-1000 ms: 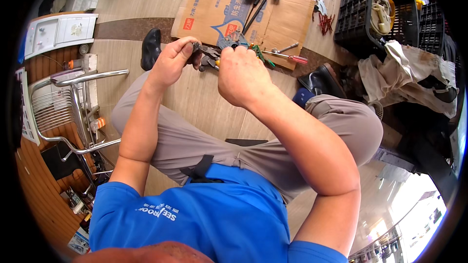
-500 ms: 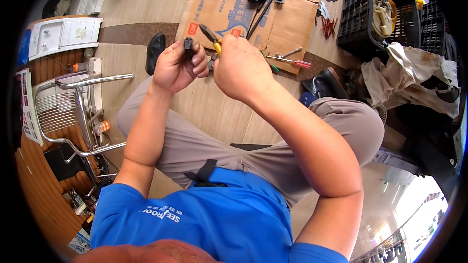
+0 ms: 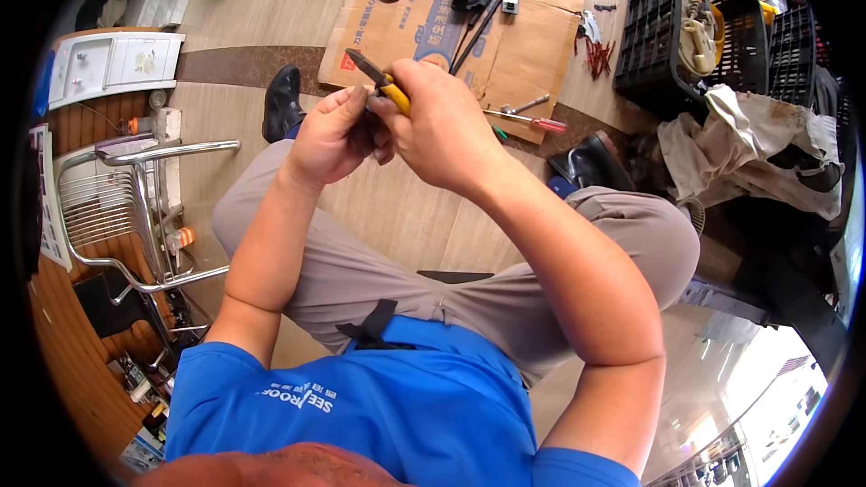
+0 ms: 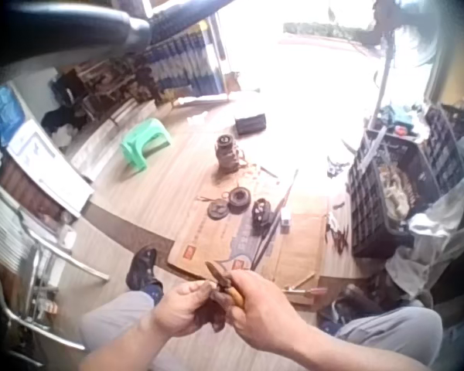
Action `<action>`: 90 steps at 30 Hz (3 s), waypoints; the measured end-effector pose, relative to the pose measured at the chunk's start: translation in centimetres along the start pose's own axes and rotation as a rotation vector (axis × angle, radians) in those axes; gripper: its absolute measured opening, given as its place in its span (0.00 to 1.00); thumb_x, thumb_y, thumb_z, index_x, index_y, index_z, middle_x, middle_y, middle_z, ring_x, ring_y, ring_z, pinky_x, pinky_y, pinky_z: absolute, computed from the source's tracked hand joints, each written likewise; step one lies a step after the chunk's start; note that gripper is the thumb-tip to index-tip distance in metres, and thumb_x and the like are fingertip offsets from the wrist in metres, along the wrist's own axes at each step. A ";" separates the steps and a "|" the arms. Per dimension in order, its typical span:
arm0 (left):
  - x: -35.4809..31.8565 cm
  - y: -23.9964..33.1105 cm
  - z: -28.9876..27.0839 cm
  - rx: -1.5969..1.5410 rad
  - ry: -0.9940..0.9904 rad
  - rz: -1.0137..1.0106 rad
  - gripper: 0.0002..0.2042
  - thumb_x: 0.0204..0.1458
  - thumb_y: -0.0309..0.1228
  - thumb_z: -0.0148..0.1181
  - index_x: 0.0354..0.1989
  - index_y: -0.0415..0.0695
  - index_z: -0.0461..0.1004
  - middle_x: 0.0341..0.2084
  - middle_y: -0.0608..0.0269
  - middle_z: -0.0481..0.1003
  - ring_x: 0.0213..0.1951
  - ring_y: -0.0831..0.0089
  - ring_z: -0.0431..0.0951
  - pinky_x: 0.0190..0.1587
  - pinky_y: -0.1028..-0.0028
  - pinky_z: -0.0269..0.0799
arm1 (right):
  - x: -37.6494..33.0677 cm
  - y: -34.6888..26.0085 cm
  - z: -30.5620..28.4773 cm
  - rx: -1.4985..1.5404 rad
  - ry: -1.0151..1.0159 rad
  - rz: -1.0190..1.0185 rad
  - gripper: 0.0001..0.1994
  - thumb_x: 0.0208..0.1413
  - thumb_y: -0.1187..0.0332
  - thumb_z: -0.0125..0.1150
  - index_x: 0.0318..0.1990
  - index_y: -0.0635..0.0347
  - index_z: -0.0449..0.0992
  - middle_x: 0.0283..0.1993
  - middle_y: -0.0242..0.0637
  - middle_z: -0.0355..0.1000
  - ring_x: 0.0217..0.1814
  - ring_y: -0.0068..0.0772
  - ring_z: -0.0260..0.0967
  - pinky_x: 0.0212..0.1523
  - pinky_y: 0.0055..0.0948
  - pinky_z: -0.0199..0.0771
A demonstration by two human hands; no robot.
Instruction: The person uses pliers and a flat-head screwdriver to disassemble and remove small components from a larger mechanical assembly while sitting on the floor.
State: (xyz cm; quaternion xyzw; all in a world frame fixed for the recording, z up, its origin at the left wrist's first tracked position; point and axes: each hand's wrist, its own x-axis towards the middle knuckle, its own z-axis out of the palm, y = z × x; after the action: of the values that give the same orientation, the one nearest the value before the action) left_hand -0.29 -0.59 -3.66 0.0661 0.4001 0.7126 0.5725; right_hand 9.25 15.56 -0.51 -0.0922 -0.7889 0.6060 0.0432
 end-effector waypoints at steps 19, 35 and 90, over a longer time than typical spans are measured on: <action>-0.2 -0.1 0.7 0.050 0.027 0.107 0.13 0.65 0.37 0.44 0.45 0.40 0.70 0.32 0.62 0.74 0.31 0.73 0.76 0.34 0.71 0.74 | 0.1 1.0 0.8 0.316 0.130 0.149 0.03 0.57 0.75 0.54 0.36 0.66 0.71 0.29 0.46 0.72 0.31 0.42 0.73 0.33 0.35 0.70; -0.5 0.2 0.1 0.507 0.121 0.263 0.09 0.62 0.32 0.50 0.44 0.39 0.72 0.31 0.67 0.74 0.32 0.80 0.73 0.37 0.77 0.72 | -0.2 -0.4 0.6 -0.193 0.114 -0.074 0.07 0.53 0.71 0.60 0.33 0.65 0.69 0.32 0.50 0.70 0.36 0.56 0.69 0.36 0.42 0.68; -1.4 1.4 -0.5 0.022 0.260 0.376 0.07 0.56 0.22 0.54 0.43 0.40 0.70 0.35 0.58 0.77 0.37 0.68 0.79 0.44 0.69 0.76 | -1.1 0.2 1.1 -0.590 0.086 -0.033 0.26 0.45 0.68 0.61 0.54 0.66 0.66 0.48 0.50 0.65 0.53 0.51 0.61 0.54 0.44 0.62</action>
State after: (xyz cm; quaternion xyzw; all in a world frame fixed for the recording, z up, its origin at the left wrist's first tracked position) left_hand -1.14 -2.04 -2.59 0.0532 0.4591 0.8049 0.3723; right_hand 10.15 14.35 -0.95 -0.1134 -0.9297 0.3454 0.0580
